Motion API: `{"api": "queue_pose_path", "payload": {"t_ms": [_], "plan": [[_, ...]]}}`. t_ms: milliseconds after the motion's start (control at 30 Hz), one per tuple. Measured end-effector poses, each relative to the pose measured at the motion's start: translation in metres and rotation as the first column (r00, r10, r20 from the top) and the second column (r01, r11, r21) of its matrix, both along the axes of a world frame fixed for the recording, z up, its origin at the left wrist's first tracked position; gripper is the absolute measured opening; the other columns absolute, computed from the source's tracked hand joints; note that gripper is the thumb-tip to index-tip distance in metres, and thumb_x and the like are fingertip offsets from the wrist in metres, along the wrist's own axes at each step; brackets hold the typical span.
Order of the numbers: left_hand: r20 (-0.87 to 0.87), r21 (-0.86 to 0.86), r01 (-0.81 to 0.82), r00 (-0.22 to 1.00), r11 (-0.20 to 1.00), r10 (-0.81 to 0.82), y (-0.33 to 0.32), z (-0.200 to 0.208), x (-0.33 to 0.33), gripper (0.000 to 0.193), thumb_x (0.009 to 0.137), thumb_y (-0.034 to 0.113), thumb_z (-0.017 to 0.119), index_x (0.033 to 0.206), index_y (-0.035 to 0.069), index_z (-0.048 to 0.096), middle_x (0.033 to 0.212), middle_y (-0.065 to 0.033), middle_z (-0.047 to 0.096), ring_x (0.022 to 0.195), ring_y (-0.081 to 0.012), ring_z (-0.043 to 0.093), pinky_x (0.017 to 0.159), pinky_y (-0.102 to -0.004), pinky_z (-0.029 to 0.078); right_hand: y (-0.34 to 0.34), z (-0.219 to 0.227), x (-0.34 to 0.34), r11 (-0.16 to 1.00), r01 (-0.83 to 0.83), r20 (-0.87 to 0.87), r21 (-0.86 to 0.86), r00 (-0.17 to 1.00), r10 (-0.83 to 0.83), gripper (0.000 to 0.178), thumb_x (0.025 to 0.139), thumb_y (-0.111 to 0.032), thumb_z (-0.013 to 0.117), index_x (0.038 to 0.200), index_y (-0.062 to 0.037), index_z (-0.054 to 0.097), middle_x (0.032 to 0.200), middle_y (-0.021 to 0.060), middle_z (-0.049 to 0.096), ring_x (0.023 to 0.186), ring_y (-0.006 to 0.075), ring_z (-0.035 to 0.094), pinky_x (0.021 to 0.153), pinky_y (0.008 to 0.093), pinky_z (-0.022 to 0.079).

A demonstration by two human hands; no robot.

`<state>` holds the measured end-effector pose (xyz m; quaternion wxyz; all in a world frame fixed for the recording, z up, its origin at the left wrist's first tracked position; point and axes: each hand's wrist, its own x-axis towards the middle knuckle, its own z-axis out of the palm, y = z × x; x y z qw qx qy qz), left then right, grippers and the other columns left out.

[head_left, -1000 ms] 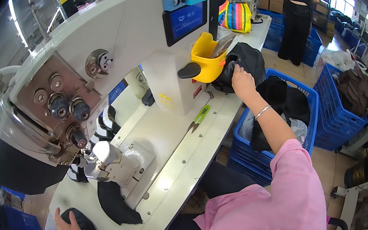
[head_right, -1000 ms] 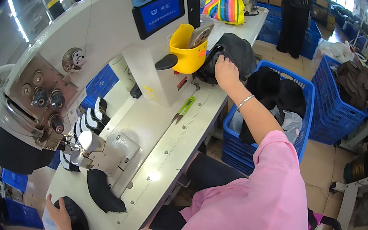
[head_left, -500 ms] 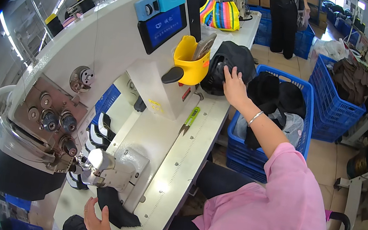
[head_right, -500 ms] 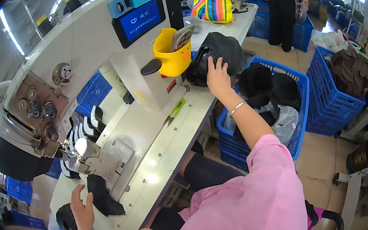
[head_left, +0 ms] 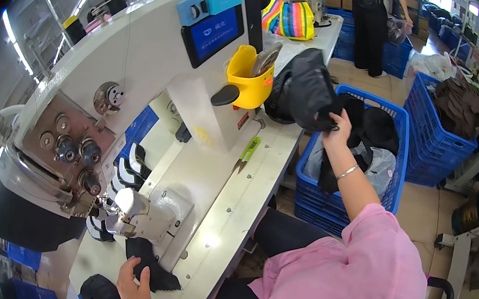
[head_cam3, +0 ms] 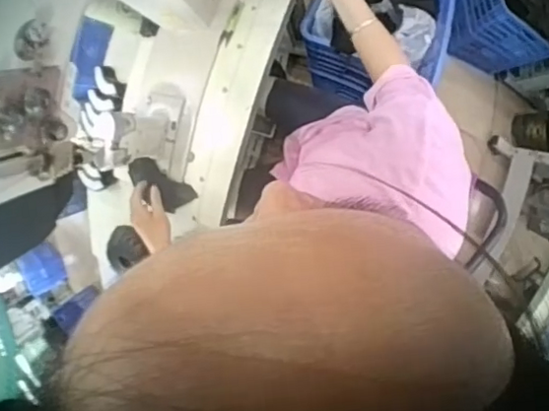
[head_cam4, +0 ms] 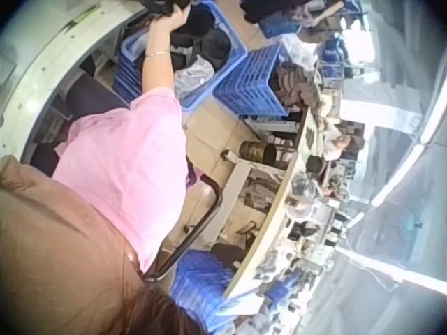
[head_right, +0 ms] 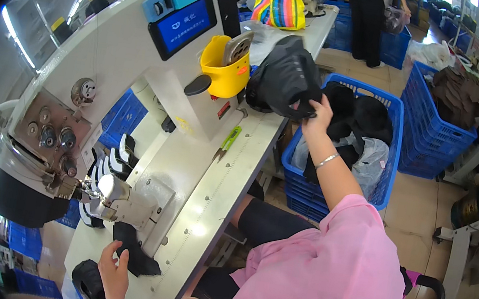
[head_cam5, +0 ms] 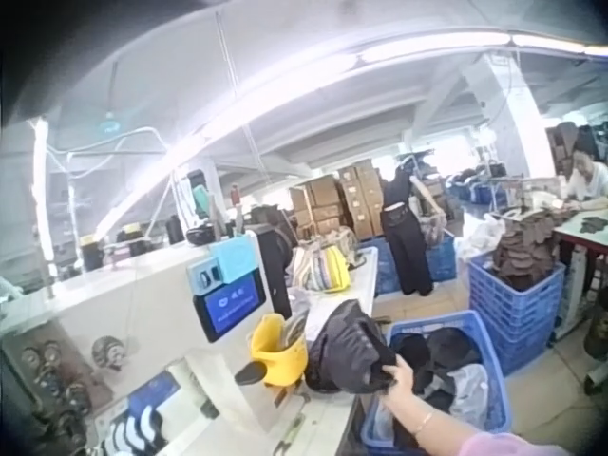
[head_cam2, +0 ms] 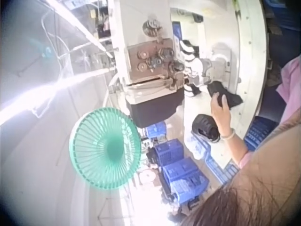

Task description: Stitching various components of a black shoe upper using an industrial sewing machine.

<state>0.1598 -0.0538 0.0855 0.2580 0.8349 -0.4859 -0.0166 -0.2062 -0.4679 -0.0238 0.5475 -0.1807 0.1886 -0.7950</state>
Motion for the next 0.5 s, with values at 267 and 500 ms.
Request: {"api": "queue_pose_path", "payload": {"t_ms": [267,500], "plan": [[-0.726,-0.311,0.211,0.576,0.927,-0.375,-0.032,-0.029,-0.012,0.049,0.095,0.022,0.053,0.133,-0.005,0.04,0.129,-0.0159,0.053,0.117,-0.0232,0.053,0.097,-0.0353,0.042,0.062,0.026,0.035,0.712,-0.613,-0.665,-0.341,0.693,0.278,0.022,0.085,-0.012,0.053,0.098,0.0034,0.063,0.106,0.0265,0.064,0.105,0.037,0.062,0.099,0.0453,0.044],[-0.899,-0.438,-0.015,-0.022,0.899,-0.438,-0.065,-0.061,-0.039,0.035,0.095,0.013,0.053,0.125,-0.006,0.048,0.118,-0.0122,0.059,0.105,-0.0187,0.06,0.091,-0.0339,0.049,0.111,0.073,0.139,0.165,-0.981,-0.993,-0.106,0.094,-0.077,0.038,0.067,-0.005,0.064,0.105,-0.0042,0.068,0.109,0.0122,0.067,0.11,0.0311,0.06,0.1,0.0432,0.042]]}}
